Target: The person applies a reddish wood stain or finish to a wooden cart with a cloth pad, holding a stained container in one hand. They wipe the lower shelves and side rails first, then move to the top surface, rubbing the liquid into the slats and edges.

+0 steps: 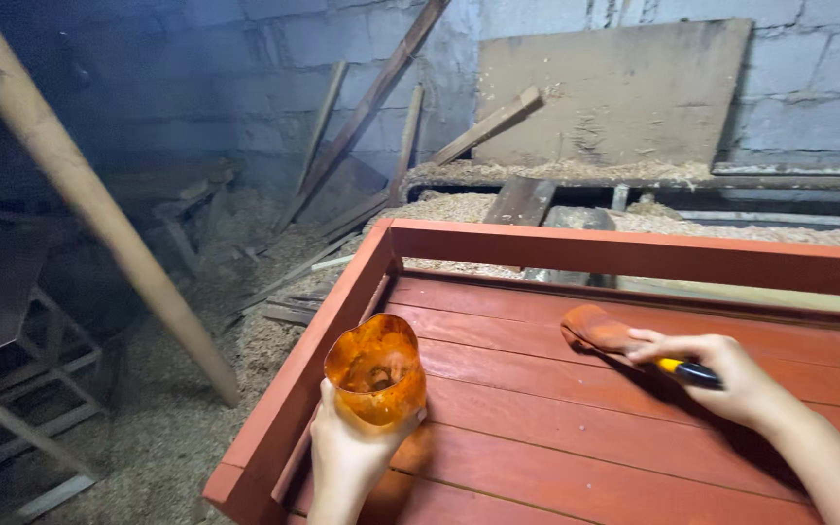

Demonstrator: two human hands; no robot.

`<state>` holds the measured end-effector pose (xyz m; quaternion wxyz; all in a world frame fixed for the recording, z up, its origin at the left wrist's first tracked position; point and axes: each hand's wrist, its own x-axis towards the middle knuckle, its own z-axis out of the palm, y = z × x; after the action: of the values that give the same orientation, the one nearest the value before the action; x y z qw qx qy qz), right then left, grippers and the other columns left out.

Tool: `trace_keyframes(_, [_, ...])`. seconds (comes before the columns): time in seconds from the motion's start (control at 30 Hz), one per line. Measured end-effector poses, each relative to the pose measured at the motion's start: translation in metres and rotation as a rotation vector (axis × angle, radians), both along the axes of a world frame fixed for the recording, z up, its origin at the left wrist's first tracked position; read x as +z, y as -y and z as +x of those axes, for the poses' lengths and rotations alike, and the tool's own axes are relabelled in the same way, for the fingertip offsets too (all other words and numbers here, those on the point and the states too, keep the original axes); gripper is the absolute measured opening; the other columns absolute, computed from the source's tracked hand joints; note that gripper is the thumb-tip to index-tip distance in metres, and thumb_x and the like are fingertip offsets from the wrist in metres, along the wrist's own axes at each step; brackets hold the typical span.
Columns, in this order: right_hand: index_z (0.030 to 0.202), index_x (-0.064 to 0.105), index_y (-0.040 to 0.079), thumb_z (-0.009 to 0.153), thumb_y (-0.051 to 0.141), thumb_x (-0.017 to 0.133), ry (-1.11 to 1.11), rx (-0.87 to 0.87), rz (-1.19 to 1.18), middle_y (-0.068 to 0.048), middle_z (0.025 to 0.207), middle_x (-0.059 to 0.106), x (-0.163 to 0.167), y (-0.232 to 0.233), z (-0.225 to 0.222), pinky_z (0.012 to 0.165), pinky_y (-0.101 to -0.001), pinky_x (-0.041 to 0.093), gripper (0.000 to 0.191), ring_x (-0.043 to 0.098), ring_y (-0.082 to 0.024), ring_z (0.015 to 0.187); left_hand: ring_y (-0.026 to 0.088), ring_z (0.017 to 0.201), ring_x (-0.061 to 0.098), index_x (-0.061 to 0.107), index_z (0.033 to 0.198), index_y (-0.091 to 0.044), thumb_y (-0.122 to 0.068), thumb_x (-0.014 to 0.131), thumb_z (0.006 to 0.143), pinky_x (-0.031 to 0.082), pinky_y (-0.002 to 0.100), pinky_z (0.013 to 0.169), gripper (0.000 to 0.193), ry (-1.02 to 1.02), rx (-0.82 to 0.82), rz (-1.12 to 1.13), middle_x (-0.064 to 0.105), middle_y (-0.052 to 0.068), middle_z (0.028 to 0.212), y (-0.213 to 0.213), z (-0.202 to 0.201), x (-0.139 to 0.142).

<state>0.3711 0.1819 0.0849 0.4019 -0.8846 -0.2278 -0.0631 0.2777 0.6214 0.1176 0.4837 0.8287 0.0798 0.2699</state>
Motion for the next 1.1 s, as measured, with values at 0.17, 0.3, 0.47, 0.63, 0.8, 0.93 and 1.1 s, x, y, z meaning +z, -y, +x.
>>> trace_keyframes(0.17, [0.101,0.084,0.009,0.074,-0.017,0.066,0.046,0.062,0.006,-0.008,0.121,0.081,-0.009,-0.014,0.03,0.107,-0.032,0.046,0.041,0.061,-0.023,0.136,0.03,0.094,0.078,0.063,0.109,-0.007,-0.039,0.097,0.047,0.061,0.041,0.081,0.078,0.012,-0.014,-0.008,0.078,0.014,0.101,0.003,0.003,-0.002])
trace_keyframes(0.3, [0.096,0.082,0.012,0.068,-0.019,0.068,0.065,0.163,0.004,-0.007,0.118,0.082,-0.008,-0.113,0.078,0.107,-0.0324,0.05,0.044,0.062,-0.022,0.135,0.031,0.097,0.077,0.062,0.116,-0.01,-0.04,0.098,0.047,0.06,0.041,0.082,0.083,-0.024,0.007,0.006,0.077,0.014,0.103,-0.001,0.001,-0.008])
trace_keyframes(0.47, [0.091,0.084,0.019,0.058,-0.016,0.075,0.134,0.082,-0.005,-0.008,0.13,0.068,0.012,-0.247,0.117,0.097,-0.0361,0.054,0.049,0.065,-0.024,0.123,0.036,0.097,0.075,0.061,0.115,-0.009,-0.041,0.098,0.047,0.059,0.044,0.082,0.085,0.021,0.022,0.022,0.076,0.017,0.103,0.0,0.003,-0.009])
trace_keyframes(0.63, [0.106,0.078,0.026,0.075,-0.002,0.077,0.156,0.027,-0.299,-0.005,0.124,0.074,0.022,-0.278,0.117,0.099,-0.0386,0.054,0.041,0.068,-0.028,0.116,0.035,0.096,0.076,0.06,0.119,-0.011,-0.042,0.096,0.049,0.061,0.044,0.081,0.084,-0.002,0.021,0.014,0.076,0.017,0.103,0.002,0.004,-0.008])
trace_keyframes(0.8, [0.106,0.079,0.024,0.06,-0.013,0.078,0.223,0.068,-0.286,-0.005,0.132,0.068,0.017,-0.204,0.092,0.106,-0.0352,0.05,0.059,0.063,-0.025,0.126,0.037,0.096,0.074,0.059,0.114,-0.009,-0.043,0.096,0.051,0.06,0.045,0.082,0.08,-0.01,0.025,0.051,0.075,0.018,0.104,0.001,0.003,-0.011])
trace_keyframes(0.93, [0.106,0.079,0.019,0.06,-0.021,0.069,0.178,-0.044,-0.284,-0.004,0.133,0.07,0.016,-0.076,0.06,0.114,-0.0345,0.044,0.062,0.06,-0.021,0.132,0.036,0.097,0.075,0.059,0.119,-0.012,-0.043,0.096,0.048,0.06,0.045,0.082,0.086,-0.046,0.021,0.024,0.076,0.016,0.103,0.003,0.005,-0.01])
trace_keyframes(1.1, [0.109,0.082,0.025,0.076,-0.005,0.071,0.071,-0.45,-0.305,0.0,0.126,0.078,0.005,0.037,0.02,0.11,-0.0359,0.051,0.046,0.068,-0.02,0.128,0.038,0.097,0.074,0.058,0.114,-0.01,-0.045,0.097,0.049,0.059,0.046,0.083,0.084,-0.022,0.037,0.048,0.075,0.018,0.104,0.007,0.009,-0.009])
